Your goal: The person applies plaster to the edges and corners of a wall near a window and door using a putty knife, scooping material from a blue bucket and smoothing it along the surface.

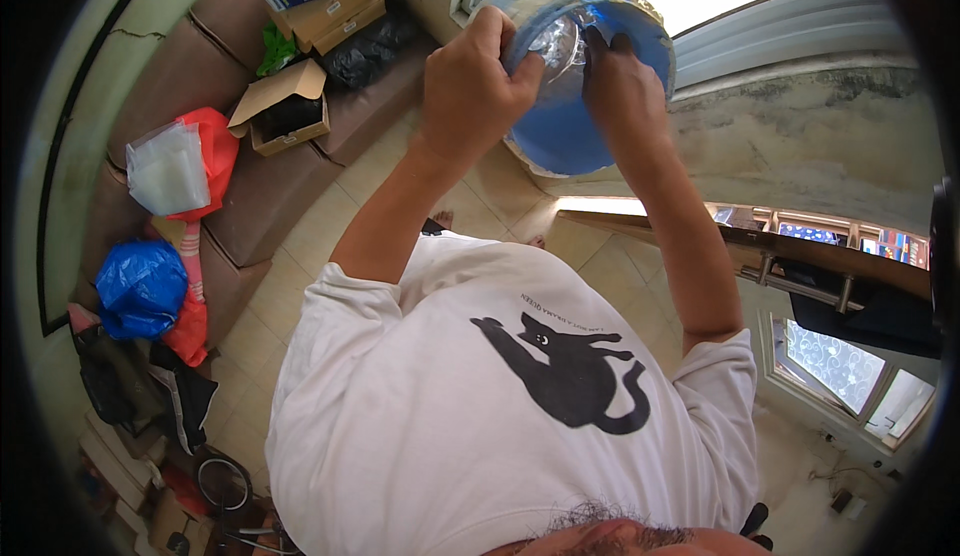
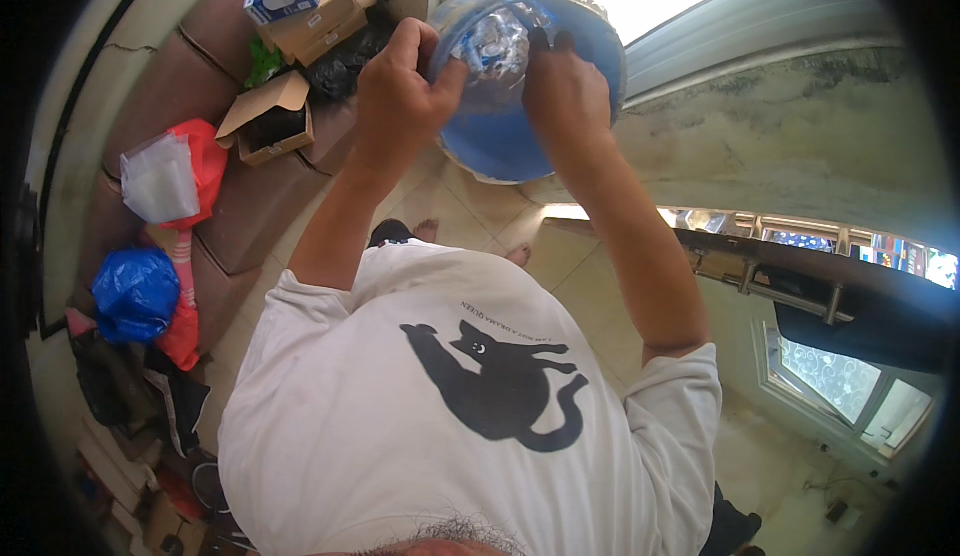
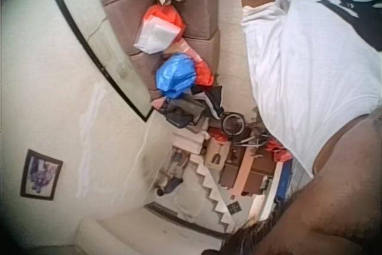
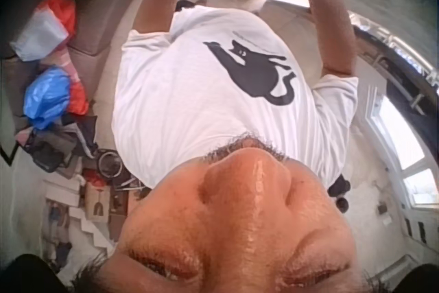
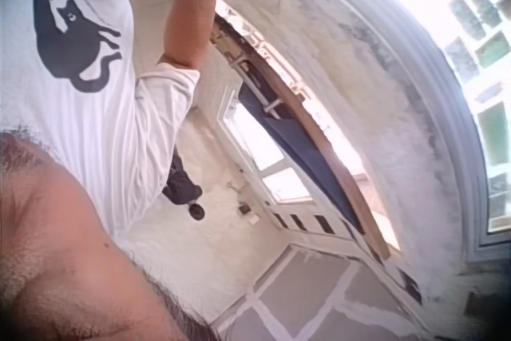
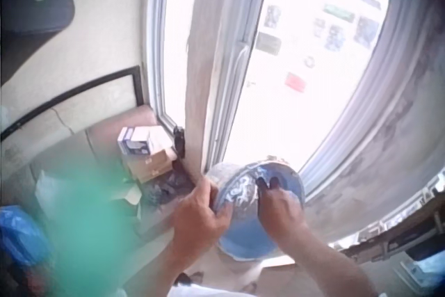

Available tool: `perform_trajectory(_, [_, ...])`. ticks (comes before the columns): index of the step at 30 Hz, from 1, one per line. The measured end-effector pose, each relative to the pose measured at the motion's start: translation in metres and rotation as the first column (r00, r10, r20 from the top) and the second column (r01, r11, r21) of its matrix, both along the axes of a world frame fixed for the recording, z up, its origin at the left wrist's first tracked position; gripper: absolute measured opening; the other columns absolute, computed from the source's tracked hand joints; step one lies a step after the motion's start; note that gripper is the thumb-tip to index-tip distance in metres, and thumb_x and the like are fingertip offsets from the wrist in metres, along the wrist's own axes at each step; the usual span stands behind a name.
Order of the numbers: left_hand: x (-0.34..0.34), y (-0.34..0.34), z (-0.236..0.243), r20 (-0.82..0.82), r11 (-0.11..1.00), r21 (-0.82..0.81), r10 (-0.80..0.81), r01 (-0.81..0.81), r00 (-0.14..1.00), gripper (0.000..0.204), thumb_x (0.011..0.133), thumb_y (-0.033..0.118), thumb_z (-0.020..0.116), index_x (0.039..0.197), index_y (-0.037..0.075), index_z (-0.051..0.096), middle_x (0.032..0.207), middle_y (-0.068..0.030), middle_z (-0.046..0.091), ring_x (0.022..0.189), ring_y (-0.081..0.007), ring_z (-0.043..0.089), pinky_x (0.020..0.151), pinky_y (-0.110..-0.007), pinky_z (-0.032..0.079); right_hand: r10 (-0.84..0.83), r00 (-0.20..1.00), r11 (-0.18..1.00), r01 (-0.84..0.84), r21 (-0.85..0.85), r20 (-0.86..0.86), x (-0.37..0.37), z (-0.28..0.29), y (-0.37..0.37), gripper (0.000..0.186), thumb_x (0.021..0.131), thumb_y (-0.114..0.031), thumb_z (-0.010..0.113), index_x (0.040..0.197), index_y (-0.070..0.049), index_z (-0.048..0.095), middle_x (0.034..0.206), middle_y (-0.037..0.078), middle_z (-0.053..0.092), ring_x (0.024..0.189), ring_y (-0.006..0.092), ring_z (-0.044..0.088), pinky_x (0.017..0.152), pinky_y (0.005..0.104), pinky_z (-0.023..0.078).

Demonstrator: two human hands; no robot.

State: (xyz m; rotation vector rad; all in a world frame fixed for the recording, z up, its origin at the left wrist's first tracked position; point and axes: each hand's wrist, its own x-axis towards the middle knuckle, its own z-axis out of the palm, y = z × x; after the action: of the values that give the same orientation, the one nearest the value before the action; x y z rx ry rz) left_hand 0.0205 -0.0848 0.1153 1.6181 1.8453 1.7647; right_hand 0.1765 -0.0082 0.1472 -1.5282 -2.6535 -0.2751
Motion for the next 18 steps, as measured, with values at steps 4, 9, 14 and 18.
perform_trajectory(4, [0.002, 0.000, 0.001, 0.018, 1.000, -0.011, -0.011, 0.011, 1.000, 0.025, 0.077, 0.019, 0.072, 0.087, 0.005, 0.055, 0.066, -0.0116, 0.062, 0.058, -0.0318, 0.064, 0.057, -0.040, 0.053, -0.005, 1.000, 1.000, 0.005, 0.015, 0.012, 0.004, -0.012, -0.009, 0.039, 0.089, -0.003, 0.056, 0.127, -0.004, 0.053, 0.112, 0.020, 0.061, 0.083, 0.0386, 0.071, 0.070, 0.0424, 0.060])
perform_trajectory(9, [0.005, -0.001, -0.001, 0.032, 0.999, -0.032, -0.038, 0.039, 0.999, 0.025, 0.077, 0.019, 0.073, 0.088, 0.005, 0.055, 0.067, -0.0111, 0.063, 0.058, -0.0311, 0.064, 0.056, -0.041, 0.052, 0.003, 0.999, 0.999, -0.004, 0.035, 0.032, 0.009, -0.012, -0.012, 0.037, 0.088, -0.003, 0.056, 0.125, -0.003, 0.054, 0.111, 0.020, 0.061, 0.079, 0.0384, 0.072, 0.066, 0.0412, 0.061])
perform_trajectory(14, [0.011, -0.003, -0.003, 0.017, 0.999, -0.041, -0.030, 0.031, 0.999, 0.025, 0.077, 0.020, 0.072, 0.088, 0.005, 0.055, 0.067, -0.0108, 0.062, 0.059, -0.0308, 0.064, 0.056, -0.041, 0.052, -0.021, 1.000, 1.000, 0.021, 0.004, 0.014, 0.013, -0.013, -0.012, 0.037, 0.088, -0.003, 0.056, 0.125, -0.003, 0.054, 0.110, 0.020, 0.061, 0.079, 0.0382, 0.072, 0.066, 0.0418, 0.061])
perform_trajectory(18, [0.014, -0.001, -0.009, -0.001, 1.000, -0.017, -0.016, 0.016, 1.000, 0.025, 0.077, 0.019, 0.073, 0.089, 0.005, 0.055, 0.067, -0.0104, 0.062, 0.059, -0.0309, 0.064, 0.055, -0.041, 0.052, -0.024, 1.000, 1.000, 0.024, -0.014, 0.001, 0.016, -0.018, -0.012, 0.034, 0.089, -0.004, 0.054, 0.124, -0.002, 0.055, 0.109, 0.021, 0.061, 0.079, 0.0391, 0.072, 0.066, 0.0434, 0.061])
